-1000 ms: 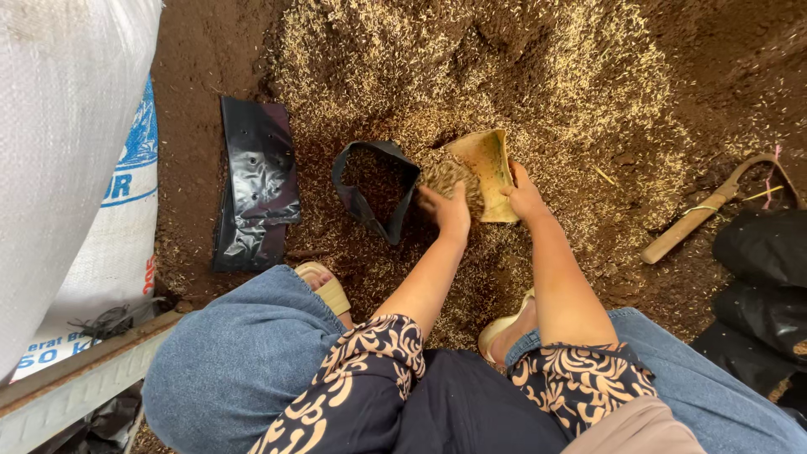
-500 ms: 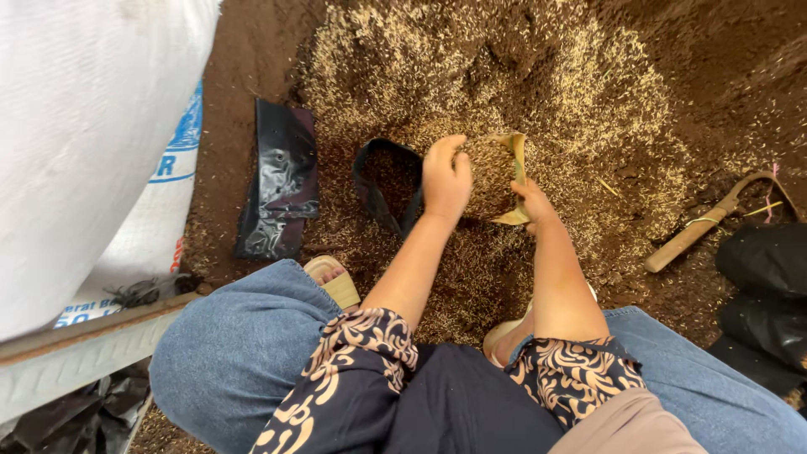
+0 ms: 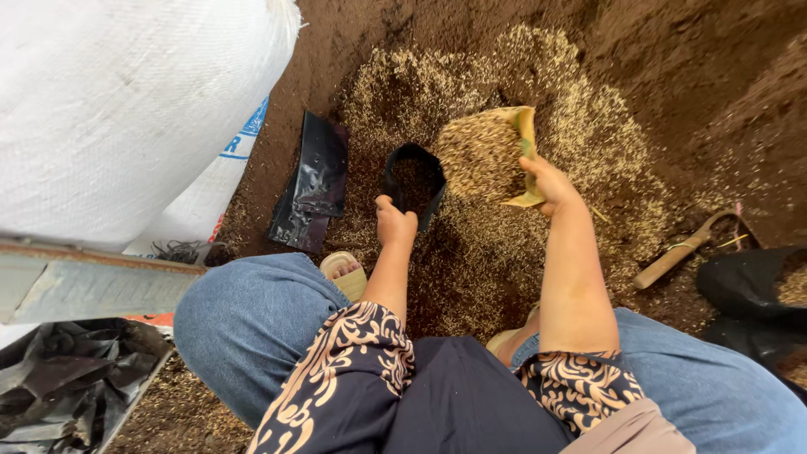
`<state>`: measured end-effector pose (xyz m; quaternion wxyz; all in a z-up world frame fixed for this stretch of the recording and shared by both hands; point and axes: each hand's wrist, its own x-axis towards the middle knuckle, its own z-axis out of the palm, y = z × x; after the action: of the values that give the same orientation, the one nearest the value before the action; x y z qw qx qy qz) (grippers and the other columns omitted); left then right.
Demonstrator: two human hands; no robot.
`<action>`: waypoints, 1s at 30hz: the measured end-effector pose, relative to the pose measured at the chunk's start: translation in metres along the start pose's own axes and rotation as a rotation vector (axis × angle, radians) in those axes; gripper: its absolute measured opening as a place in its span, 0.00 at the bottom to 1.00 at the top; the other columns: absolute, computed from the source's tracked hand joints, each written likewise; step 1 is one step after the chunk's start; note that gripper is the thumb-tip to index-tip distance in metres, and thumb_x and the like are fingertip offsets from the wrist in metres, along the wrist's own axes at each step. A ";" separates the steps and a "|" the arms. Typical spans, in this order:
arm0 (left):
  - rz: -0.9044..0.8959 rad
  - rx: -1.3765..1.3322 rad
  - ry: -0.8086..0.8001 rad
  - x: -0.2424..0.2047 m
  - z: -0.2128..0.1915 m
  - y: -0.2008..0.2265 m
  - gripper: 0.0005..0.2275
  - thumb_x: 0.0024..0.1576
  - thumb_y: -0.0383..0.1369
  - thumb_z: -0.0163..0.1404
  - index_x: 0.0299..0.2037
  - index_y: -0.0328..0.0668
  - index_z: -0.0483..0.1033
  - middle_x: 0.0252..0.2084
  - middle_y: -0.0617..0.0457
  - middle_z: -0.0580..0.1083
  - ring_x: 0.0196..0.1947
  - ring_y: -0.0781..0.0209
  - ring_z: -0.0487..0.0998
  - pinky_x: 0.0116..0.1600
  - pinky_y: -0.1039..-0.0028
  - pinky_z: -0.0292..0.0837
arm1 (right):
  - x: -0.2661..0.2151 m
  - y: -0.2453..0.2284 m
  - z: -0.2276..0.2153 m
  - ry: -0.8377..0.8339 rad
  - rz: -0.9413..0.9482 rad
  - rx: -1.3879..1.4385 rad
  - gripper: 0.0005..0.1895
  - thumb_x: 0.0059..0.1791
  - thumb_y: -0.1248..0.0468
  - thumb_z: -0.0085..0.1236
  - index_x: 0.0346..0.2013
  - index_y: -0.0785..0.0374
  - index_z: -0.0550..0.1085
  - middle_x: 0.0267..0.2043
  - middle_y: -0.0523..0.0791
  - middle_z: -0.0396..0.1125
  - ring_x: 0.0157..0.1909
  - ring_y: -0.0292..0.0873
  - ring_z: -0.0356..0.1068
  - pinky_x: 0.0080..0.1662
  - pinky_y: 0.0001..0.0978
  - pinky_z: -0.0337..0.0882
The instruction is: The person scoops soil from a large pile using a small scoop and fills black plastic nursery bags. The person repeatedly scoops soil, pours it into the bags, and adjusts the bags to ensure they are filled.
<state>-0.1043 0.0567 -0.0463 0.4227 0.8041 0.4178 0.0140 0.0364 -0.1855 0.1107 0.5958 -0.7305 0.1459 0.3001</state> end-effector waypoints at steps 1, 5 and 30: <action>0.030 -0.024 0.013 0.003 0.002 -0.004 0.20 0.56 0.30 0.54 0.56 0.38 0.61 0.52 0.38 0.69 0.43 0.42 0.77 0.43 0.55 0.75 | -0.006 -0.004 0.008 -0.005 0.020 -0.031 0.28 0.55 0.51 0.50 0.70 0.49 0.66 0.36 0.38 0.61 0.26 0.31 0.59 0.31 0.27 0.71; 0.067 -0.154 0.015 0.007 0.005 -0.015 0.07 0.62 0.31 0.50 0.46 0.36 0.71 0.41 0.42 0.75 0.40 0.43 0.78 0.42 0.55 0.74 | -0.010 -0.001 0.037 -0.058 0.123 -0.156 0.25 0.56 0.50 0.47 0.66 0.53 0.66 0.40 0.43 0.68 0.27 0.33 0.64 0.31 0.27 0.71; 0.020 -0.311 0.012 -0.011 -0.020 0.002 0.06 0.59 0.34 0.49 0.38 0.43 0.68 0.31 0.50 0.73 0.30 0.54 0.74 0.36 0.62 0.70 | -0.031 -0.032 0.082 0.512 -0.473 -0.886 0.42 0.47 0.65 0.59 0.75 0.45 0.56 0.71 0.52 0.52 0.64 0.55 0.61 0.61 0.51 0.68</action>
<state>-0.1180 0.0619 -0.0281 0.5394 0.7330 0.4051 0.0874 0.0088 -0.1033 0.1463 0.2286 -0.9733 -0.0218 0.0041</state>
